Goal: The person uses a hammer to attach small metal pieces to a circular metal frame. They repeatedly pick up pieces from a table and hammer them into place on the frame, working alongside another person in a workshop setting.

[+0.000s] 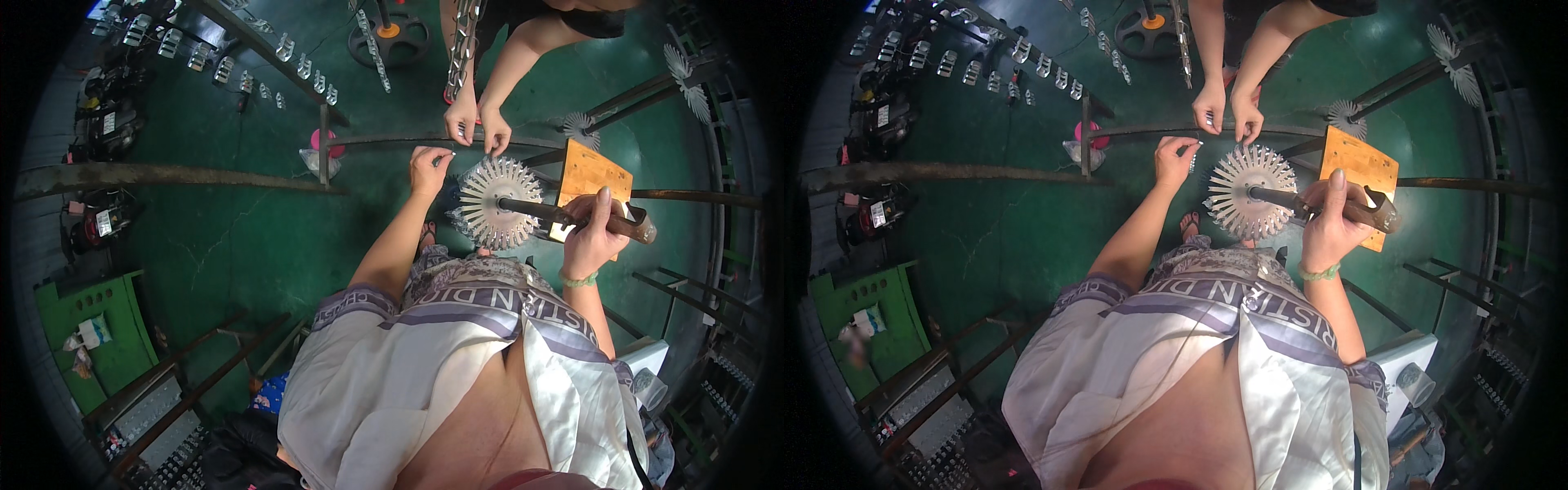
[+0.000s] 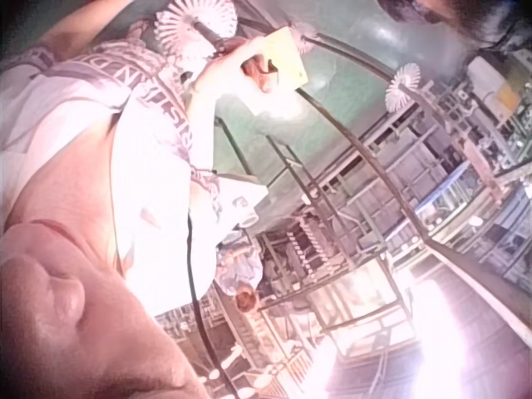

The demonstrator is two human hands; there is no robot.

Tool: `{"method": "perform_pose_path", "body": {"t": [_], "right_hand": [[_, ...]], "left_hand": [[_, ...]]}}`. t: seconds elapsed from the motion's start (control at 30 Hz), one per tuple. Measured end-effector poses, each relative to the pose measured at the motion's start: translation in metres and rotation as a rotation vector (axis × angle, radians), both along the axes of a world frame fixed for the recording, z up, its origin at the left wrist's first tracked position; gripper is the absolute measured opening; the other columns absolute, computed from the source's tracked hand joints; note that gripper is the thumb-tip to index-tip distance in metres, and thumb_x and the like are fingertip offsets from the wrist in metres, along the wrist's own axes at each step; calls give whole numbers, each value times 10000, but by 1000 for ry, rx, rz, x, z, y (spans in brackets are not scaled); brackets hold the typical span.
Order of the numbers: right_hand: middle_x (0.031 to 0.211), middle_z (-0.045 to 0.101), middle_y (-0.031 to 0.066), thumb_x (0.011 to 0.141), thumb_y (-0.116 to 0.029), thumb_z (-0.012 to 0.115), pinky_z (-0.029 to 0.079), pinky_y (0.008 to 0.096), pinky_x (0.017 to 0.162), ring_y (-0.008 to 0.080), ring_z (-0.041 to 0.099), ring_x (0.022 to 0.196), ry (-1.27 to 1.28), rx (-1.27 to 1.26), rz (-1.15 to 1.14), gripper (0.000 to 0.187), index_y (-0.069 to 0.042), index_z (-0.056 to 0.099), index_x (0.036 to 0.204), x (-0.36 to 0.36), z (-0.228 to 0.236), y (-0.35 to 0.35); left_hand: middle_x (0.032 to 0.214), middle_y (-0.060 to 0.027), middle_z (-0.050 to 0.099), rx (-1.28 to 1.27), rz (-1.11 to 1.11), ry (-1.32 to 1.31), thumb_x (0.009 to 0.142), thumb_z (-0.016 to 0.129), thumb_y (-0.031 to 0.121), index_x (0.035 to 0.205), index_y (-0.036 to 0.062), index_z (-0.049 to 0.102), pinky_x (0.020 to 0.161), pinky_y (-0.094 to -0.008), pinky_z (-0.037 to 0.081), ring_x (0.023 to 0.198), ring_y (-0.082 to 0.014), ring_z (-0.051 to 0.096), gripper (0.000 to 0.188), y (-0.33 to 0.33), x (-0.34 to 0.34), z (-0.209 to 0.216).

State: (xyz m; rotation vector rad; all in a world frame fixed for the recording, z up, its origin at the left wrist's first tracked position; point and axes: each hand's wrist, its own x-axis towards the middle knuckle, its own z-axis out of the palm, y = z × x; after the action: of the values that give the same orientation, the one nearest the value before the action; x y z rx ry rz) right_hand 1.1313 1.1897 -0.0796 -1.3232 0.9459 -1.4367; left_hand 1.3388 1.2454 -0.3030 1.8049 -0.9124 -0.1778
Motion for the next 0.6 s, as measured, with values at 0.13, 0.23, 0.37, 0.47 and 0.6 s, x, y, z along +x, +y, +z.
{"method": "perform_pose_path", "body": {"t": [0.13,0.23,0.37,0.47,0.6], "right_hand": [[522,473,76,901,-66,518,412,292,444,157,463,442,1,-2,4,253,-3,471,661,1,0,2],[521,474,74,900,-65,519,414,293,448,157,464,444,-9,-8,10,251,-6,470,660,1,-1,2],[522,474,73,900,-71,524,413,290,451,157,464,447,-3,-11,14,260,-10,462,655,1,0,3],[520,473,71,900,-78,529,412,288,451,156,466,449,-11,-19,26,265,-14,459,652,1,-1,2],[518,472,68,902,-85,529,413,288,454,154,467,449,-14,-16,32,269,-16,459,652,2,-1,2]], "left_hand": [[748,-58,637,-6,21,49,651,730,75,754,88,686,699,-341,470,768,-241,581,112,-11,1,2],[750,-69,625,-5,7,47,647,736,81,760,88,686,690,-342,473,762,-246,585,124,-17,3,2],[770,-89,630,8,20,49,669,736,128,786,84,682,682,-335,482,753,-245,614,137,-22,4,0],[762,-92,624,10,23,49,667,736,118,789,78,677,678,-333,483,746,-246,614,141,-24,4,1],[770,-87,614,-6,10,47,648,734,73,776,73,668,685,-338,478,754,-252,599,144,-27,4,-1]]}}
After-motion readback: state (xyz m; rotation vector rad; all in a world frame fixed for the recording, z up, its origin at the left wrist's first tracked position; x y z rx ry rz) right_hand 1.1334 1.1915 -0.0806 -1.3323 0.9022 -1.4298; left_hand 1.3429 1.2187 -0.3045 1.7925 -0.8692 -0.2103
